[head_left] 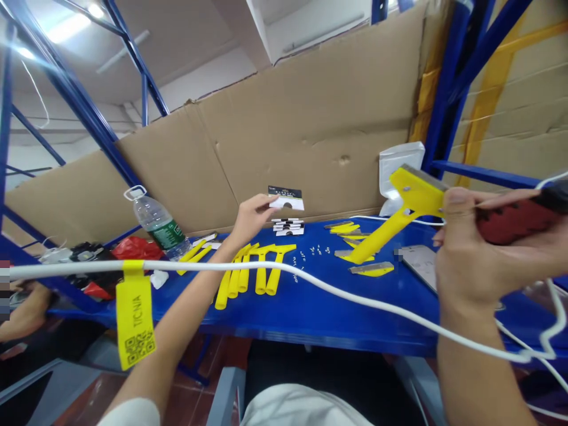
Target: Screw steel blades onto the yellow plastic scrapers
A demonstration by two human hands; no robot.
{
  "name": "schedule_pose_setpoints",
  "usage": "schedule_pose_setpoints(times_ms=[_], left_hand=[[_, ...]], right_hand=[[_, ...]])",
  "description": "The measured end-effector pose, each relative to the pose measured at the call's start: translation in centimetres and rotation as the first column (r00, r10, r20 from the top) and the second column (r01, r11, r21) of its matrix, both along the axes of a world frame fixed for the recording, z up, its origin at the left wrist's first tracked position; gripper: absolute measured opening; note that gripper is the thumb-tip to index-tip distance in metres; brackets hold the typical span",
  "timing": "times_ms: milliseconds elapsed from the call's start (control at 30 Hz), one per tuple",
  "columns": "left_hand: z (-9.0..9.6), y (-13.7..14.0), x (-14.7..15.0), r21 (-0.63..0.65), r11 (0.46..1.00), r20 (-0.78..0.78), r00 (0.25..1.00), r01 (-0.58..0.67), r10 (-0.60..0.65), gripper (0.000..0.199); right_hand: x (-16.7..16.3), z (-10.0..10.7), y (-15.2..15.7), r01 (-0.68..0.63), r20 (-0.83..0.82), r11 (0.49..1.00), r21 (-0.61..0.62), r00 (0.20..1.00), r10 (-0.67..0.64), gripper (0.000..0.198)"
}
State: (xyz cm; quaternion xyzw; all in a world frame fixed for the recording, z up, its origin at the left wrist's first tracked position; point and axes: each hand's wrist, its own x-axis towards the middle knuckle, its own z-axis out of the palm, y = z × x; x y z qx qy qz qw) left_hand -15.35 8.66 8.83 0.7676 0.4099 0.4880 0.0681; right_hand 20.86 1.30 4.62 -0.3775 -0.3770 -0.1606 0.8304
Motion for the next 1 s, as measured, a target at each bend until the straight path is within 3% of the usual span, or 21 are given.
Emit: schedule_pose_setpoints(times_ms=[67, 167, 267, 367, 467, 633, 800, 900, 1000], left_hand=[[0.2, 4.0, -0.4, -0.101, 0.995, -0.004, 1.0, -0.01, 0.01, 0.034], [-0.8, 8.0, -0.6, -0.275, 0.961, -0.047, 0.999, -0.018, 0.005, 0.041], [-2.3, 9.5, -1.0, -0.407, 0.912, -0.128, 0.992, -0.039, -0.015, 0.046], [-3.0, 9.4, -1.6, -0.452, 0.885, -0.251, 0.968, -0.109, -0.009, 0.043], [-2.6, 8.8, -2.1, -0.414, 0.889, -0.421, 0.907, -0.196, 0.004, 0.039], [-1.6, 7.5, -2.0, -0.251, 0.917, -0.693, 0.719, -0.309, 0.052, 0.05], [-1.7, 6.4, -1.3, -0.151, 0.926, -0.818, 0.569, -0.345, 0.079, 0.021], [-1.0, 5.7, -0.7, -0.133, 0.934, -0.821, 0.565, -0.331, 0.084, 0.02], [0.1, 4.1, 0.9, -0.118, 0.949, -0.768, 0.633, -0.293, 0.1, 0.023]], right_hand=[[-0.4, 0.1, -0.1, -0.02, 0.006, 0.999, 0.039, 1.0, 0.02, 0.041], [-0.7, 0.2, -0.5, -0.048, 0.051, 0.999, -0.001, 0.998, 0.048, 0.035], [-0.8, 0.6, -1.2, -0.079, 0.067, 0.996, -0.051, 0.994, 0.082, 0.031], [-1.1, 1.1, -2.0, -0.138, 0.073, 0.988, -0.07, 0.987, 0.143, 0.027], [-1.4, 1.3, -2.4, -0.194, 0.046, 0.978, -0.071, 0.979, 0.197, 0.027], [-1.7, 1.4, -2.4, -0.227, 0.062, 0.97, -0.085, 0.971, 0.232, 0.024], [-1.7, 1.5, -2.4, -0.228, 0.067, 0.97, -0.083, 0.97, 0.234, 0.023], [-1.7, 1.3, -2.4, -0.227, 0.062, 0.97, -0.09, 0.971, 0.233, 0.024], [-1.5, 1.2, -2.3, -0.228, 0.076, 0.966, -0.123, 0.968, 0.238, 0.024]])
